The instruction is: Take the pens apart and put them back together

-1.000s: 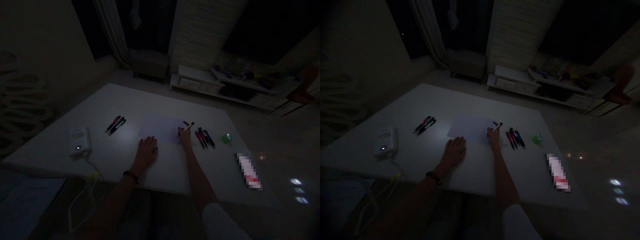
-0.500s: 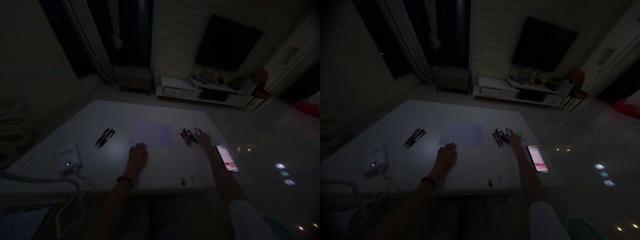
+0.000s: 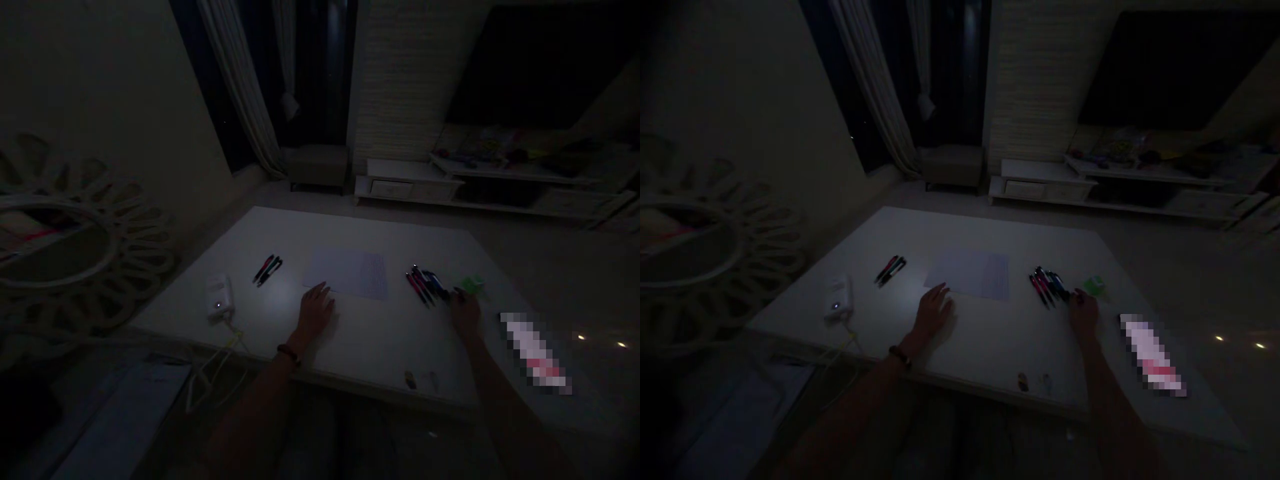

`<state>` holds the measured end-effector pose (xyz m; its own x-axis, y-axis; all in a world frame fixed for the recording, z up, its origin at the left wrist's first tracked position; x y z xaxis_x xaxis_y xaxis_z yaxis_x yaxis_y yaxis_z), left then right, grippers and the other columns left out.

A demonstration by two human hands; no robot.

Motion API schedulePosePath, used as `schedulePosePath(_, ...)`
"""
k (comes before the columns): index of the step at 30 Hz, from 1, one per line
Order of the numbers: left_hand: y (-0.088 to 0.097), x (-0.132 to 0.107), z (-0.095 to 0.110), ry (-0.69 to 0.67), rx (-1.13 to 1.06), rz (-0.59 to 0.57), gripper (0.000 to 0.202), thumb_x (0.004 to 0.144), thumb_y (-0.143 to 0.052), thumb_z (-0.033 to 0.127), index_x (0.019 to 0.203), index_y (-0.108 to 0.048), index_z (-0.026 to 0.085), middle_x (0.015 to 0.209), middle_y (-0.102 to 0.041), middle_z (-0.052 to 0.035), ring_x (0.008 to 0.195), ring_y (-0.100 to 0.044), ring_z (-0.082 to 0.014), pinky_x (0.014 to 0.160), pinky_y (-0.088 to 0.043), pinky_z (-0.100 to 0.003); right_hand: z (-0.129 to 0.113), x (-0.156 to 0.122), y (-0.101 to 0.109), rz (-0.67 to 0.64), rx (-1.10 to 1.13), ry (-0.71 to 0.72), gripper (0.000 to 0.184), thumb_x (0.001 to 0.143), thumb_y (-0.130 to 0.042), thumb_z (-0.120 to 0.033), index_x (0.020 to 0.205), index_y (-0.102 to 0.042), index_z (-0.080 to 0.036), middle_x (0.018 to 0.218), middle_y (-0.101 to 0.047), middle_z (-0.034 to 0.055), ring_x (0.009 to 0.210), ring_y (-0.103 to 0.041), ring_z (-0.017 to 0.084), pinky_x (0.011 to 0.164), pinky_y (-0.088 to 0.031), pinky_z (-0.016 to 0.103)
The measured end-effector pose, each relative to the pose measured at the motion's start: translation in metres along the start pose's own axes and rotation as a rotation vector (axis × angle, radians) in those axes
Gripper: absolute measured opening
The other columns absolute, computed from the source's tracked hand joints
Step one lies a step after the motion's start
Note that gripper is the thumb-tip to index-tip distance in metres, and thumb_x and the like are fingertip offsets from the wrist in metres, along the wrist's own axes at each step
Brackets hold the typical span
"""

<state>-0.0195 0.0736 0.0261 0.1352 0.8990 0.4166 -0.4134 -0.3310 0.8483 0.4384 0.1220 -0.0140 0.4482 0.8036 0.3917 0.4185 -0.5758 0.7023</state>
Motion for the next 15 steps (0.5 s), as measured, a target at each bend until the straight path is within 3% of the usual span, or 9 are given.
schedulePosePath(2,0.02,0.006,-0.027,0.12,0.003,0.073,0.034,0.089,-0.039,0.032,0.115,-0.055,0.016,0.116,-0.059,-0.0114,0.108,-0.053,-0.021,0.095,-0.04,-0.039,0.004,-0.016,0.007,0.05,0.03,0.005,0.048,0.078,-0.039,-0.04,0.103,-0.064,-0.007,0.092,-0.061,0.0176,0.086,-0.053,0.026,0.077,-0.04,0.037)
schedulePosePath(5,0.057,0.014,-0.083,0.338,0.039,0.167,0.028,0.086,-0.043,0.03,0.104,-0.058,0.014,0.103,-0.062,-0.0127,0.1,-0.056,-0.0217,0.089,-0.042,-0.036,0.005,-0.045,0.022,0.099,0.07,-0.021,0.045,0.076,-0.041,-0.039,0.099,-0.065,-0.009,0.088,-0.06,0.016,0.081,-0.053,0.026,0.074,-0.041,0.038)
schedulePosePath(9,0.083,0.014,-0.144,0.589,0.015,0.116,0.019,0.076,-0.054,0.025,0.091,-0.058,0.013,0.106,-0.059,-0.016,0.1,-0.054,-0.0258,0.085,-0.042,-0.038,-0.003,-0.08,0.037,0.13,0.11,-0.037,0.041,0.075,-0.042,-0.037,0.094,-0.067,-0.009,0.086,-0.059,0.0149,0.076,-0.053,0.024,0.072,-0.042,0.038)
schedulePosePath(11,0.086,0.01,-0.156,0.644,-0.023,0.114,0.015,0.074,-0.056,0.024,0.084,-0.057,0.012,0.106,-0.059,-0.0178,0.1,-0.054,-0.0279,0.083,-0.042,-0.04,-0.008,-0.089,0.04,0.152,0.121,-0.027,0.039,0.075,-0.043,-0.035,0.092,-0.067,-0.01,0.087,-0.058,0.0146,0.076,-0.053,0.024,0.072,-0.043,0.037)
schedulePosePath(15,0.087,0.007,-0.158,0.681,-0.139,0.164,0.012,0.074,-0.054,0.024,0.071,-0.052,0.012,0.101,-0.059,-0.0217,0.1,-0.054,-0.0313,0.076,-0.042,-0.04,-0.013,-0.091,0.042,0.165,0.121,-0.036,0.037,0.074,-0.042,-0.034,0.09,-0.067,-0.011,0.085,-0.057,0.0133,0.078,-0.053,0.024,0.073,-0.044,0.037)
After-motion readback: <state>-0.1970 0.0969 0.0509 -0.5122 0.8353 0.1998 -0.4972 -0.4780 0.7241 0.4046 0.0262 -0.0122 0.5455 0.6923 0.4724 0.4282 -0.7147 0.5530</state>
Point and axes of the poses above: each hand's wrist, its own x-axis towards the middle knuckle, its own y-axis out of the back of the hand, z = x × y, the point moved 5 cm from there along x, towards the middle knuckle
